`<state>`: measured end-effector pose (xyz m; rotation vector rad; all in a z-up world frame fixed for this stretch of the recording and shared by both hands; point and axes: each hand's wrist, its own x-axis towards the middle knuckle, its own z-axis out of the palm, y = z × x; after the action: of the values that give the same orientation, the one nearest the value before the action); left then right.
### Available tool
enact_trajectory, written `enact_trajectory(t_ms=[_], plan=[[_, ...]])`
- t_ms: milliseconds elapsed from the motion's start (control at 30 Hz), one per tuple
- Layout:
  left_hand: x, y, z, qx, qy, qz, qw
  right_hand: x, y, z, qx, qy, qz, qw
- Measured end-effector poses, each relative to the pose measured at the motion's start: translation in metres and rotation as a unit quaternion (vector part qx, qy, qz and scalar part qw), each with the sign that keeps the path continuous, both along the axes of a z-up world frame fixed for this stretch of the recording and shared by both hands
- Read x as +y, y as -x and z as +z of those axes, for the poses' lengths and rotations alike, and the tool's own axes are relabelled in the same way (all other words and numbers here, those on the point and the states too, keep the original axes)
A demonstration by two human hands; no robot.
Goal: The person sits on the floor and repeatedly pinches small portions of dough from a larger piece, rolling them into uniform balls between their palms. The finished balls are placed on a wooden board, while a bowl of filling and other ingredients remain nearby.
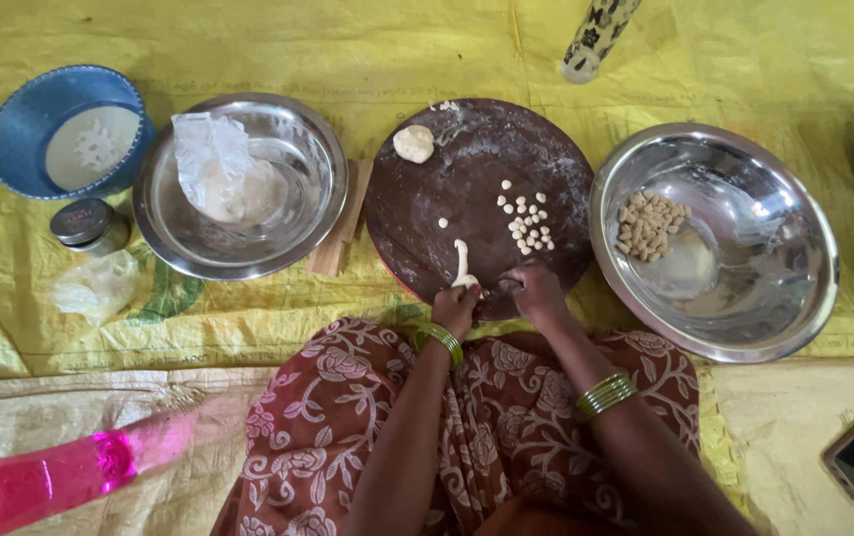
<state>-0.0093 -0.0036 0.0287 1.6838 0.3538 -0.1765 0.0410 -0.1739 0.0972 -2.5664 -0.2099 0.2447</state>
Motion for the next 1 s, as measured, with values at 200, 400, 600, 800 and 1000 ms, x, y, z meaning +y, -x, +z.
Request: enact_trajectory(t_ms=[200, 400, 600, 800, 1000], plan=[[-0.008, 0.002, -0.014, -0.016, 0.043, 0.056, 0.997, -0.018, -0.060, 0.003, -0.149, 0.027, 0.063, 0.986], [-0.014, 0.009, 0.001, 0.035, 0.001, 0.011, 0.999, -0.016, -0.125, 0.046, -0.198, 0.072, 0.029, 0.977], [-0.013, 0.010, 0.017, 0.084, 0.123, 0.004, 0.989, 0.000, -0.162, 0.040, -0.197, 0.041, 0.081, 0.976], [-0.019, 0.007, -0.023, 0.087, 0.106, -0.010, 0.990, 0.096, -0.116, 0.015, -0.094, -0.019, 0.197, 0.976], [-0.025, 0.008, -0.040, 0.026, 0.163, -0.002, 0.986, 0.114, -0.092, 0.028, -0.184, 0.111, 0.274, 0.937]])
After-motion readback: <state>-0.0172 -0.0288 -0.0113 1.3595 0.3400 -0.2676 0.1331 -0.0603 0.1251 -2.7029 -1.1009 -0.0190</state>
